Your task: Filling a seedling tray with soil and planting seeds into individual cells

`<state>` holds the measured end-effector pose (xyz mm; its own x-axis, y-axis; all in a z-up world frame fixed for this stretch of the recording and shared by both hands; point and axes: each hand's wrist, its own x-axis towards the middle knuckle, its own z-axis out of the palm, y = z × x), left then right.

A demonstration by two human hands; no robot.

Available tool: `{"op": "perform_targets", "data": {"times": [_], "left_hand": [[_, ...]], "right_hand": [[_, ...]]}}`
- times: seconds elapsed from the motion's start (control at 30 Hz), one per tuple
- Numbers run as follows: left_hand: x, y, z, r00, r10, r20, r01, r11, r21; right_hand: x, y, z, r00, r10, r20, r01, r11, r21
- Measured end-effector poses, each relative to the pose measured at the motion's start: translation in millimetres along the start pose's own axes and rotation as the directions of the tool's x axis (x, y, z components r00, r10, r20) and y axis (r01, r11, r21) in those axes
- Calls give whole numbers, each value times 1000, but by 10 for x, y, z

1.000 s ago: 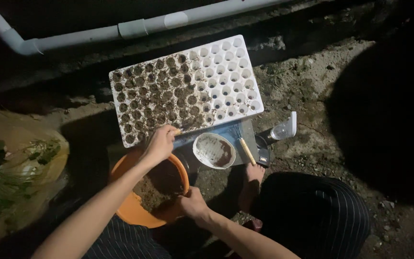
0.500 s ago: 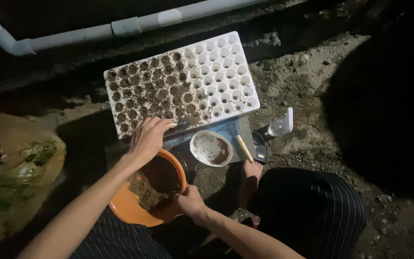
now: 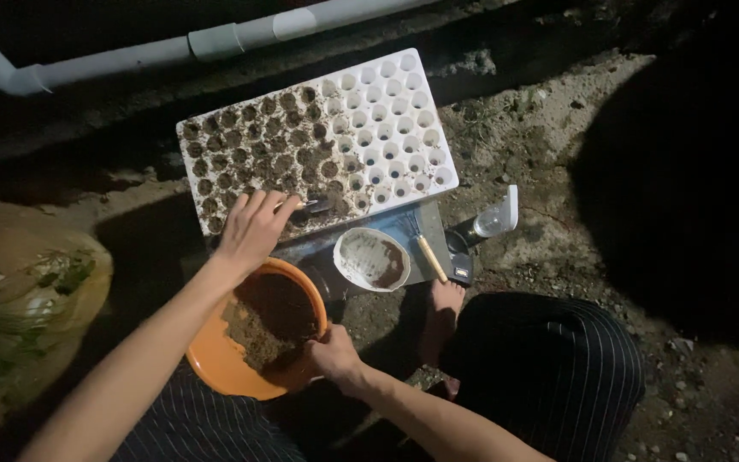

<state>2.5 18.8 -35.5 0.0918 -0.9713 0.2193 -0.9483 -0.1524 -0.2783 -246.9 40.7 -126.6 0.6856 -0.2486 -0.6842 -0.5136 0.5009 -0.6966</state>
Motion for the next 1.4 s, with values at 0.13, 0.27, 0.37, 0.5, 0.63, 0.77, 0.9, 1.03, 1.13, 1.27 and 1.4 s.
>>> {"op": "perform_targets", "data": {"times": [0.13, 0.27, 0.37, 0.5, 0.63, 0.77, 0.9, 1.03, 1.13, 1.27, 1.4], "left_hand": [[-28, -77, -36, 1000, -19, 7, 19, 997, -75], [37, -112, -157, 996, 80, -26, -81, 995, -58], [18, -158, -124, 994, 106, -20, -107, 991, -80], [0, -136, -27, 998, 38, 45, -29, 984, -176], [18, -101, -69, 999, 0, 54, 12, 974, -228], [-33, -107, -83, 1000, 10, 15, -7, 982, -190], [-79, -136, 10, 996, -58, 69, 73, 966, -246], [-71, -233, -35, 995, -55, 88, 71, 981, -182], [-47, -258, -1, 994, -60, 88, 74, 984, -164], [15, -241, 25, 998, -53, 32, 57, 984, -171], [7, -221, -102, 998, -42, 38, 48, 979, -197]], "right_hand": [[-227, -328, -42, 996, 86, 1, -86, 996, 33], [-227, -321, -51, 994, 110, 8, -110, 994, -1], [-80, -136, -28, 997, 74, 7, -73, 997, -35], [-109, -200, -39, 998, 55, -34, -58, 992, -112], [-45, -103, -26, 1000, 26, -15, -27, 997, -69], [8, -9, 12, 998, 48, -39, -50, 998, -39], [-24, -58, -13, 1000, -3, -2, 3, 1000, -15], [-196, -320, -43, 998, 61, -10, -61, 998, -28], [-197, -330, -68, 994, 102, 32, -99, 992, -81], [-54, -119, -36, 1000, 19, 4, -18, 997, -79], [-150, -251, -72, 999, 27, -24, -30, 988, -151]]}}
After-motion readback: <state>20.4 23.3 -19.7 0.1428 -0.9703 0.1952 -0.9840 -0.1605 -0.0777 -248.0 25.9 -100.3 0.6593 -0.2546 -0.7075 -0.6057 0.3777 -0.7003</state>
